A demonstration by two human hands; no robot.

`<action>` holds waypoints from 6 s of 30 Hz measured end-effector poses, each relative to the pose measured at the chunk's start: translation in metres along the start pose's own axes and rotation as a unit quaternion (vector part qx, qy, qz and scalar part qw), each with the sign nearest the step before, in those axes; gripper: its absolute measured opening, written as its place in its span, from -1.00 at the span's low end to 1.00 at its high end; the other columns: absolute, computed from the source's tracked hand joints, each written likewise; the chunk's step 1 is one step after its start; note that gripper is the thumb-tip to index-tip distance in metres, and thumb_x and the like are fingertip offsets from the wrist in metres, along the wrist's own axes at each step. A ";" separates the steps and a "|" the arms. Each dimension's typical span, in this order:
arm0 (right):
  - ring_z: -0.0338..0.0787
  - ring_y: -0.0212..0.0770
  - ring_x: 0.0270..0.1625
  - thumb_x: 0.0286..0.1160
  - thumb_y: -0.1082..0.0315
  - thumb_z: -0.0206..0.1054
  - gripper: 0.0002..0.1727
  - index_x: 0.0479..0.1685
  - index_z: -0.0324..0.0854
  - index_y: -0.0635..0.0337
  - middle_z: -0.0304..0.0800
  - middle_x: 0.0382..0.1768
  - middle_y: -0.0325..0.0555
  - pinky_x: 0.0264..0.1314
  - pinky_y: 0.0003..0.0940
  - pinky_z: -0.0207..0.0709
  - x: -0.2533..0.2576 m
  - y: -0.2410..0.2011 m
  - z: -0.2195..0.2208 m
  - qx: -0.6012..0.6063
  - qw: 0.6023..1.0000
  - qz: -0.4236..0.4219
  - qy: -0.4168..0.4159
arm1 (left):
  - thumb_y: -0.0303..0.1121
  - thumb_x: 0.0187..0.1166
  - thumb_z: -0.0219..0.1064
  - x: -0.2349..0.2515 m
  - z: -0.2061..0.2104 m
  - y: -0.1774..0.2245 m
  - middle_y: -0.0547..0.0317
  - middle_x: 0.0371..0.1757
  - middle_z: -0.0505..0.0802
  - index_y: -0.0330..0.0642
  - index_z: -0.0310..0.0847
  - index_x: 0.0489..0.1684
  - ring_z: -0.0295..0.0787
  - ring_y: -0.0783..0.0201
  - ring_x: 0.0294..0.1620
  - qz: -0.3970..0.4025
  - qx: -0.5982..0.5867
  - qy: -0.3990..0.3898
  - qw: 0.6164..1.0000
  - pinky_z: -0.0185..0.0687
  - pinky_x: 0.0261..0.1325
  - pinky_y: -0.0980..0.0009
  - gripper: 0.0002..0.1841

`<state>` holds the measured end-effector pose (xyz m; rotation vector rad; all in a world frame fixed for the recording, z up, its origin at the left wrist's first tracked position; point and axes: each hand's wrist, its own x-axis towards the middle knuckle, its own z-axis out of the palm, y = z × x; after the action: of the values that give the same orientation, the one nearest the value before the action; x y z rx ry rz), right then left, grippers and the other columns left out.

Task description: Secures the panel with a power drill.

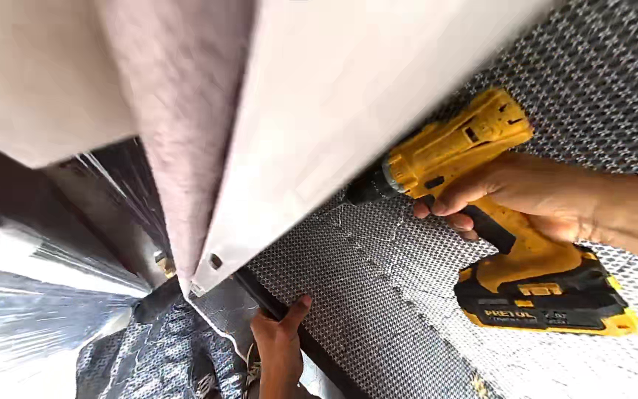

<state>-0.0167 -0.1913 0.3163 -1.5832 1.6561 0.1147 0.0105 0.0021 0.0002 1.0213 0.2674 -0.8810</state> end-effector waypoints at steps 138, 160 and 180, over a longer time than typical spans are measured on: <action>0.64 -0.31 -0.67 0.58 0.36 0.30 -0.82 0.07 0.64 0.14 0.63 -0.54 -0.11 -0.60 -0.45 0.65 0.040 0.008 0.046 0.009 0.992 0.083 -0.094 | -0.64 -0.20 0.65 -0.009 0.005 0.007 -0.07 -0.50 0.83 -0.42 0.63 -0.24 0.84 0.13 -0.52 -0.042 -0.032 0.062 0.997 0.81 -0.48 0.21 -0.55; 0.62 -0.27 -0.70 0.34 0.37 0.47 -0.82 -0.13 0.74 0.22 0.64 -0.65 -0.06 -0.63 -0.43 0.58 0.033 0.023 0.039 -0.013 0.998 0.014 -0.067 | -0.58 -0.12 0.68 -0.003 0.000 0.000 -0.14 -0.36 0.87 -0.46 0.60 -0.06 0.89 0.05 -0.40 -0.027 -0.023 0.026 0.999 0.87 -0.38 0.14 -0.46; 0.63 -0.25 -0.71 0.32 0.44 0.45 -0.90 -0.27 0.65 0.18 0.64 -0.66 -0.12 -0.63 -0.36 0.61 0.046 0.016 0.046 0.001 0.995 0.030 -0.096 | -0.06 0.33 0.53 0.085 0.146 0.081 -0.03 0.41 0.76 -0.12 0.55 0.54 0.65 0.01 0.47 0.239 0.586 -0.236 0.738 0.51 0.53 -0.05 -0.29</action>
<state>-0.0024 -0.1975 0.2508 -1.4729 1.5532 0.2871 0.0969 -0.1449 0.0786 1.8394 -1.1079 -0.7478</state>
